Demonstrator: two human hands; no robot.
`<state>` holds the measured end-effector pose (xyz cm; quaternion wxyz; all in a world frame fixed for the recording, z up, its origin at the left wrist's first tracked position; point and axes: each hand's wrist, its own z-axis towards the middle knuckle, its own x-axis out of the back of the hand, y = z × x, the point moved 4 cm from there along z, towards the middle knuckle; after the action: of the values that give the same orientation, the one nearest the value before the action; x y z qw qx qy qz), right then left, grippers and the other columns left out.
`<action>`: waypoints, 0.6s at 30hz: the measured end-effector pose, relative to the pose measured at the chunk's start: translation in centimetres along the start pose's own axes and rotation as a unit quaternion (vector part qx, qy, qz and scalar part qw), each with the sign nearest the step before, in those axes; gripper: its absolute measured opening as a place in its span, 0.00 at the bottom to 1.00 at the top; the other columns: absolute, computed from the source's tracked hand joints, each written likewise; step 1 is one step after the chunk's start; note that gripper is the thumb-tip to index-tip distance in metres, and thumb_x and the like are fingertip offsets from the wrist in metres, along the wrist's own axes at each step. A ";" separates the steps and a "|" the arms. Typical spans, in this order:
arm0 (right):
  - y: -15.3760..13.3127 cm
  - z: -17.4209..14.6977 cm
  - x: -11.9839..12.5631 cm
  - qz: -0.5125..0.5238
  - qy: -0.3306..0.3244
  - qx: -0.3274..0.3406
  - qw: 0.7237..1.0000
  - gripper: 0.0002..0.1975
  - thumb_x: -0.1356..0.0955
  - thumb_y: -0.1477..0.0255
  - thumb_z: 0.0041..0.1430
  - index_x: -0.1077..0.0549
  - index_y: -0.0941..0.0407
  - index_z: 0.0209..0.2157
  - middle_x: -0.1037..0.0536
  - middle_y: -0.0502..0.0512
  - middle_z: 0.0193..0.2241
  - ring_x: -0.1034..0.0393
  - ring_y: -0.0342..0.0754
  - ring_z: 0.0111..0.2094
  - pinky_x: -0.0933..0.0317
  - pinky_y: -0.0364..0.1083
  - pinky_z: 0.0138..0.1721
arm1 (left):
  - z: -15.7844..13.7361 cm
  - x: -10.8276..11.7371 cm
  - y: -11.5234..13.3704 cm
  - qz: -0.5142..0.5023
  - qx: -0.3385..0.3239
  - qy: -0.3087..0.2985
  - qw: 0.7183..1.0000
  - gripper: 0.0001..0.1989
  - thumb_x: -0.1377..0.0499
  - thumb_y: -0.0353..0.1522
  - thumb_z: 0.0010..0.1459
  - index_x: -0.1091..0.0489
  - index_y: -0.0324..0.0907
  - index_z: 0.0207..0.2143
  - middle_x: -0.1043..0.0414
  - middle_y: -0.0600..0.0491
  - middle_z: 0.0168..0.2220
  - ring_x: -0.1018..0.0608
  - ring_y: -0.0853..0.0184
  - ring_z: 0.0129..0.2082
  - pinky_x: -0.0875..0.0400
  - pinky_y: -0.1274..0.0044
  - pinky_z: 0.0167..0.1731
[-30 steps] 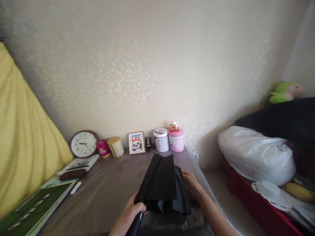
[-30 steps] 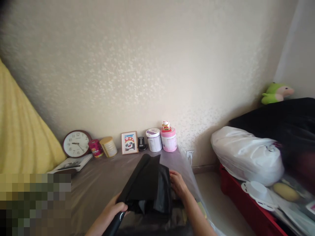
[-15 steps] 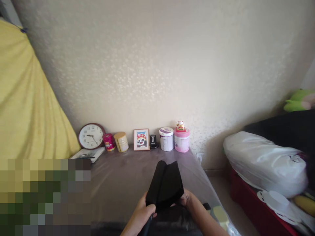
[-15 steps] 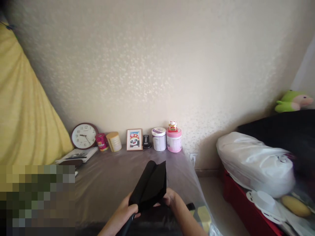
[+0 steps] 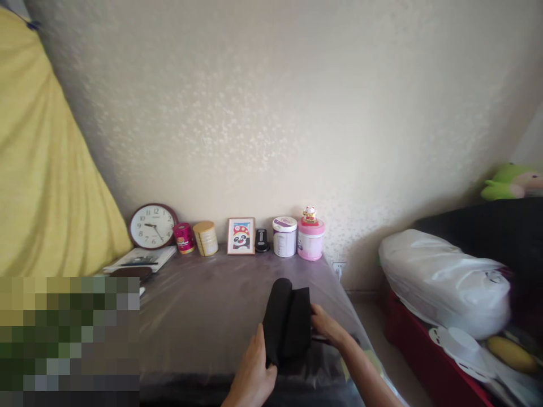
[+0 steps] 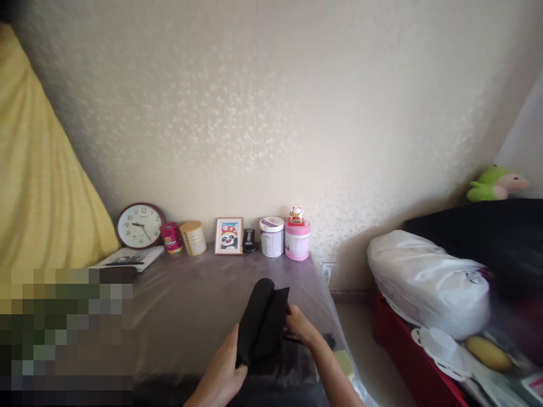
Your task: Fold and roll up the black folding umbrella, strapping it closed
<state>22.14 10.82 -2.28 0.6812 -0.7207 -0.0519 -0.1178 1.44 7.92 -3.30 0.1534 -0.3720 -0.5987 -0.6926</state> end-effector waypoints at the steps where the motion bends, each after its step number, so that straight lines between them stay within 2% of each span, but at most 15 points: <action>1: -0.1 0.0 0.8 -0.031 0.014 0.004 0.999 0.11 0.36 0.73 0.43 0.26 0.55 0.31 0.24 0.52 0.25 0.30 0.49 0.29 0.34 0.46 0.29 | 0.0 -0.4 -0.2 0.025 0.000 0.003 1.000 0.40 0.49 0.22 0.43 0.59 0.32 0.61 0.48 0.39 0.60 0.39 0.60 0.58 0.44 0.73 0.56; 4: -0.4 -0.1 3.0 -0.088 0.104 0.041 0.990 0.13 0.38 0.73 0.45 0.26 0.55 0.32 0.23 0.54 0.31 0.29 0.49 0.33 0.34 0.44 0.31 | -0.2 -1.0 -0.5 0.058 0.004 -0.009 0.998 0.40 0.50 0.22 0.45 0.62 0.30 0.61 0.52 0.39 0.62 0.40 0.61 0.59 0.45 0.74 0.56; 6: -0.2 -0.4 3.7 -0.097 0.140 0.029 0.985 0.14 0.40 0.70 0.48 0.27 0.56 0.34 0.24 0.54 0.30 0.29 0.48 0.29 0.34 0.44 0.26 | -0.3 -1.1 -0.3 0.070 0.002 -0.012 0.997 0.41 0.50 0.22 0.45 0.63 0.29 0.61 0.52 0.38 0.62 0.38 0.59 0.58 0.43 0.74 0.55; 9: -0.3 -1.0 3.3 -0.108 0.119 0.012 0.987 0.16 0.41 0.64 0.53 0.27 0.57 0.34 0.29 0.51 0.22 0.33 0.46 0.20 0.37 0.43 0.18 | -0.5 -0.9 0.2 0.090 0.012 -0.017 0.996 0.41 0.50 0.22 0.46 0.64 0.29 0.62 0.51 0.37 0.61 0.32 0.58 0.53 0.39 0.73 0.51; 12: -0.9 -1.4 2.7 -0.102 0.119 -0.007 0.988 0.17 0.39 0.60 0.53 0.29 0.57 0.37 0.33 0.47 0.17 0.35 0.45 0.18 0.39 0.42 0.16 | -0.7 -0.7 0.6 0.108 0.022 -0.023 0.994 0.40 0.51 0.22 0.46 0.64 0.29 0.62 0.51 0.37 0.61 0.29 0.57 0.50 0.36 0.73 0.48; 15: -1.5 -1.8 2.4 -0.067 0.160 -0.053 0.983 0.20 0.36 0.60 0.49 0.33 0.56 0.42 0.32 0.47 0.19 0.33 0.45 0.21 0.39 0.41 0.15 | -0.8 -0.6 1.0 0.120 0.027 -0.029 0.992 0.40 0.51 0.22 0.46 0.64 0.29 0.62 0.52 0.36 0.62 0.28 0.56 0.48 0.35 0.72 0.46; 18: -1.9 -2.0 1.6 -0.026 0.137 -0.109 0.984 0.20 0.33 0.61 0.47 0.34 0.55 0.41 0.29 0.48 0.23 0.33 0.45 0.22 0.40 0.40 0.14 | -0.8 -0.5 1.2 0.116 0.036 -0.033 0.992 0.41 0.51 0.22 0.46 0.65 0.30 0.62 0.54 0.37 0.62 0.28 0.57 0.48 0.35 0.72 0.46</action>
<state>22.99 8.86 0.05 0.5960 -0.7660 0.0361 -0.2382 2.29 6.76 -2.84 0.2261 -0.4555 -0.5810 -0.6355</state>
